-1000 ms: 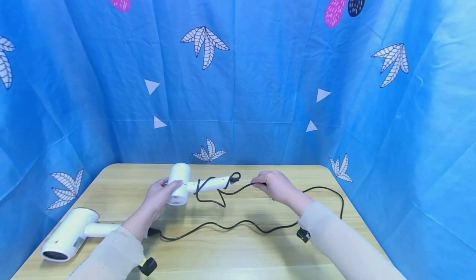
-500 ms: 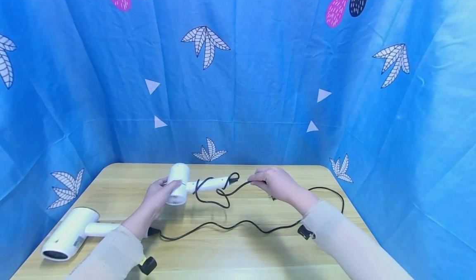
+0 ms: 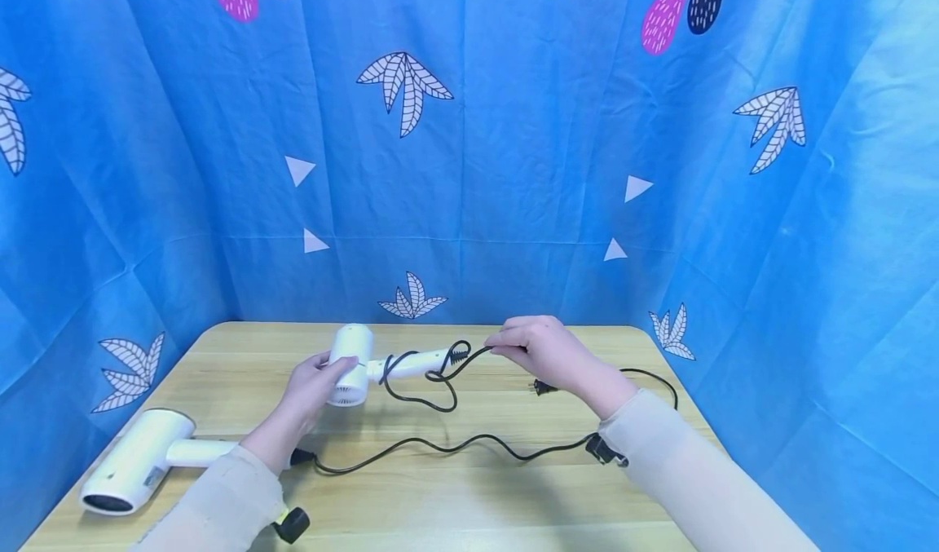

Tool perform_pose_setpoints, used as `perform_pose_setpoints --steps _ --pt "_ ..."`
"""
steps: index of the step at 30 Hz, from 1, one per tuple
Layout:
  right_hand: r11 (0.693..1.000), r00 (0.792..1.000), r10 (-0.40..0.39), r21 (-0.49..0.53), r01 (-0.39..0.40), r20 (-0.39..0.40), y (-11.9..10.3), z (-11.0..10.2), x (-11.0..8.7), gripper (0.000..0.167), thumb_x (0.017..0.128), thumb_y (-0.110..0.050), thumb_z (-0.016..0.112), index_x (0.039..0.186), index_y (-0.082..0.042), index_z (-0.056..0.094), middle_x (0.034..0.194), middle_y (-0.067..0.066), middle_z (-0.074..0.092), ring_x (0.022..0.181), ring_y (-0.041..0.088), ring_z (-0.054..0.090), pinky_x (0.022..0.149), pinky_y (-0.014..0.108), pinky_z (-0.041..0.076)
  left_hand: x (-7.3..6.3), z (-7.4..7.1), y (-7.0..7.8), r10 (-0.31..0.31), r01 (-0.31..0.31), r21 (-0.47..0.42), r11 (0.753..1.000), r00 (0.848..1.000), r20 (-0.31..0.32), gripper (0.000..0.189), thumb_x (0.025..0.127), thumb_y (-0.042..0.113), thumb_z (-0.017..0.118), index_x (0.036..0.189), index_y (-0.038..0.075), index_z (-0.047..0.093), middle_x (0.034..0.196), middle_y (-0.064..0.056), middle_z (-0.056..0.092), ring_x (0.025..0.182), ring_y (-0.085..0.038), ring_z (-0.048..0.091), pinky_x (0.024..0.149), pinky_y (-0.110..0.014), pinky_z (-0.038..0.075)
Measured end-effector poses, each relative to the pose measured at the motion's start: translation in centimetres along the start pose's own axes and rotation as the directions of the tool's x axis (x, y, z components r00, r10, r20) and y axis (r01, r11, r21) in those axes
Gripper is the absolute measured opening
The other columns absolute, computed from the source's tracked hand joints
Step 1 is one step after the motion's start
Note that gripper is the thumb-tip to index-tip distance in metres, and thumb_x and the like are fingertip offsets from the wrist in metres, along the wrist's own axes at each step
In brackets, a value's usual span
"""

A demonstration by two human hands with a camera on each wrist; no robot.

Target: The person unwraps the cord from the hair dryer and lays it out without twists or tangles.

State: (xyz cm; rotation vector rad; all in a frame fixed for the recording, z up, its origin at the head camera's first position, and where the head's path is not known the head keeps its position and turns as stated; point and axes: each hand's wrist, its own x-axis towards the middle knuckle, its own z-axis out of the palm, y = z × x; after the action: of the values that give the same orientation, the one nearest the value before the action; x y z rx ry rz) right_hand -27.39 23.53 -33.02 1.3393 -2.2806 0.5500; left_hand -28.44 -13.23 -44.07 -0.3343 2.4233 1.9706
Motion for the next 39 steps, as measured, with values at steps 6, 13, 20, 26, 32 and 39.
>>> perform_pose_setpoints --steps 6,13,20,26,32,39 --pt "1.000 0.999 -0.022 -0.001 0.022 -0.028 -0.3 -1.0 0.5 0.020 0.084 -0.001 0.077 0.103 -0.008 0.079 0.091 0.000 0.074 0.075 0.007 0.063 0.062 0.022 0.052 0.0 -0.1 -0.2 -0.006 0.006 0.008 1.000 1.000 0.007 0.081 0.092 0.041 0.067 0.151 -0.003 0.034 0.138 -0.025 0.049 0.121 -0.039 0.054 0.103 -0.050 0.046" --pt "0.999 0.997 -0.039 -0.006 0.039 -0.063 -0.4 -1.8 1.1 0.023 0.082 0.001 0.078 0.104 -0.007 0.079 0.094 -0.001 0.074 0.077 0.009 0.065 0.062 0.021 0.053 -0.1 -0.1 -0.3 -0.011 0.011 0.008 1.000 1.000 0.017 0.081 0.093 0.041 0.066 0.152 -0.003 0.033 0.140 -0.025 0.049 0.122 -0.039 0.053 0.103 -0.051 0.046" --pt "0.999 0.993 -0.039 -0.017 0.038 -0.114 -0.6 -3.0 2.2 0.027 0.081 0.005 0.078 0.105 -0.007 0.079 0.095 0.000 0.074 0.075 0.009 0.063 0.061 0.021 0.049 -0.1 0.0 -0.3 -0.001 0.001 0.003 1.000 1.000 0.016 0.081 0.092 0.041 0.067 0.151 -0.004 0.035 0.139 -0.026 0.049 0.120 -0.039 0.054 0.103 -0.051 0.046" --pt "0.999 0.986 -0.023 -0.043 0.016 -0.166 -0.4 -3.8 3.5 0.027 0.081 0.006 0.077 0.105 -0.006 0.078 0.094 0.002 0.074 0.075 0.011 0.063 0.060 0.023 0.049 -0.1 0.0 -0.4 0.003 -0.003 0.012 1.000 1.000 0.024 0.082 0.092 0.042 0.067 0.151 -0.003 0.034 0.139 -0.026 0.049 0.121 -0.039 0.053 0.104 -0.051 0.045" --pt "0.997 0.974 -0.008 -0.081 -0.011 -0.226 0.2 -4.0 4.7 0.023 0.083 0.004 0.077 0.103 -0.006 0.079 0.093 0.003 0.075 0.077 0.013 0.066 0.061 0.024 0.051 -0.2 -0.1 -0.4 0.010 -0.011 0.011 1.000 0.999 0.032 0.082 0.092 0.041 0.067 0.152 -0.004 0.032 0.139 -0.027 0.049 0.122 -0.040 0.053 0.104 -0.052 0.045" --pt "0.991 0.953 0.039 -0.109 -0.075 -0.300 0.9 -4.3 6.2 0.020 0.085 0.001 0.075 0.104 -0.005 0.079 0.093 0.005 0.075 0.079 0.017 0.068 0.062 0.029 0.052 -0.3 -0.1 -0.4 0.001 -0.001 -0.006 1.000 1.000 0.030 0.081 0.091 0.041 0.068 0.151 -0.003 0.034 0.137 -0.025 0.050 0.120 -0.039 0.054 0.104 -0.052 0.045"
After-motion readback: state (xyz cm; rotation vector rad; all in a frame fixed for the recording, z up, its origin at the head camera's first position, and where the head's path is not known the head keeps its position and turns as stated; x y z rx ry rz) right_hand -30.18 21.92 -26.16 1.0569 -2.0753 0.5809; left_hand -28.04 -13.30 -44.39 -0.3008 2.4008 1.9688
